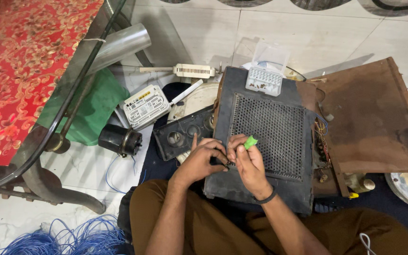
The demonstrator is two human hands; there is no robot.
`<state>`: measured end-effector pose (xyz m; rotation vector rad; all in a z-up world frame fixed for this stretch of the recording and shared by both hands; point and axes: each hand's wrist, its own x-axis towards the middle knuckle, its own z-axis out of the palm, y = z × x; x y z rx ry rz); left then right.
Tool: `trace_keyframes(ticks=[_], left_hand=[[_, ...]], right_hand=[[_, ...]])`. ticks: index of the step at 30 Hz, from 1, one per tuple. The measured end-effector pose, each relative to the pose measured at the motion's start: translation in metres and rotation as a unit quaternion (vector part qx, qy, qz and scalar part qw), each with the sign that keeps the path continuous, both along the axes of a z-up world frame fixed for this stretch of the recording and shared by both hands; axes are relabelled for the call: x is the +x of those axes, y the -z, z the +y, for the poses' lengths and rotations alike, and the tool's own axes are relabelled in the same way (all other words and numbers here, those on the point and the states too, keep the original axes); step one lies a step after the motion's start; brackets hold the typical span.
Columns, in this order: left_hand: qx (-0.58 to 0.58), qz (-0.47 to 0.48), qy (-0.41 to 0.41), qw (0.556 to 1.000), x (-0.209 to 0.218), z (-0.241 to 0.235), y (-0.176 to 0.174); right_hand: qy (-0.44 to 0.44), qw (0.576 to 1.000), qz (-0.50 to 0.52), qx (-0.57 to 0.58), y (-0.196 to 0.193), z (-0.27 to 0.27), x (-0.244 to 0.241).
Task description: The person sits on the floor and uses a green-handled screwdriver to fasten screws into a perforated metal grille attached to a black electronic device. They repeatedly tighten screws at various points on the grille.
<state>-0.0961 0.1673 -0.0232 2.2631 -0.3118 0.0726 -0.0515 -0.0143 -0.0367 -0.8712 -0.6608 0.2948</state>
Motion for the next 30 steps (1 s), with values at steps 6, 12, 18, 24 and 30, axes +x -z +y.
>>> trace_keyframes(ticks=[6, 12, 18, 24, 30], left_hand=[[0.012, -0.010, 0.001, 1.000, 0.002, 0.001, 0.002], [0.004, 0.022, -0.015, 1.000, 0.000, -0.003, -0.003], [0.004, 0.008, -0.015, 1.000, -0.001, -0.004, -0.007], [0.001, -0.009, -0.009, 1.000, -0.002, -0.003, -0.006], [-0.001, -0.001, -0.015, 1.000, -0.001, -0.004, -0.004]], right_hand=[[0.017, 1.000, -0.016, 0.000, 0.000, 0.000, 0.004], [0.010, 1.000, -0.011, -0.018, 0.003, -0.003, 0.005], [0.009, 0.999, -0.027, -0.032, 0.009, -0.001, 0.002], [-0.009, 0.994, -0.084, -0.072, -0.003, -0.005, -0.003], [0.008, 0.969, -0.175, -0.176, -0.022, -0.022, -0.003]])
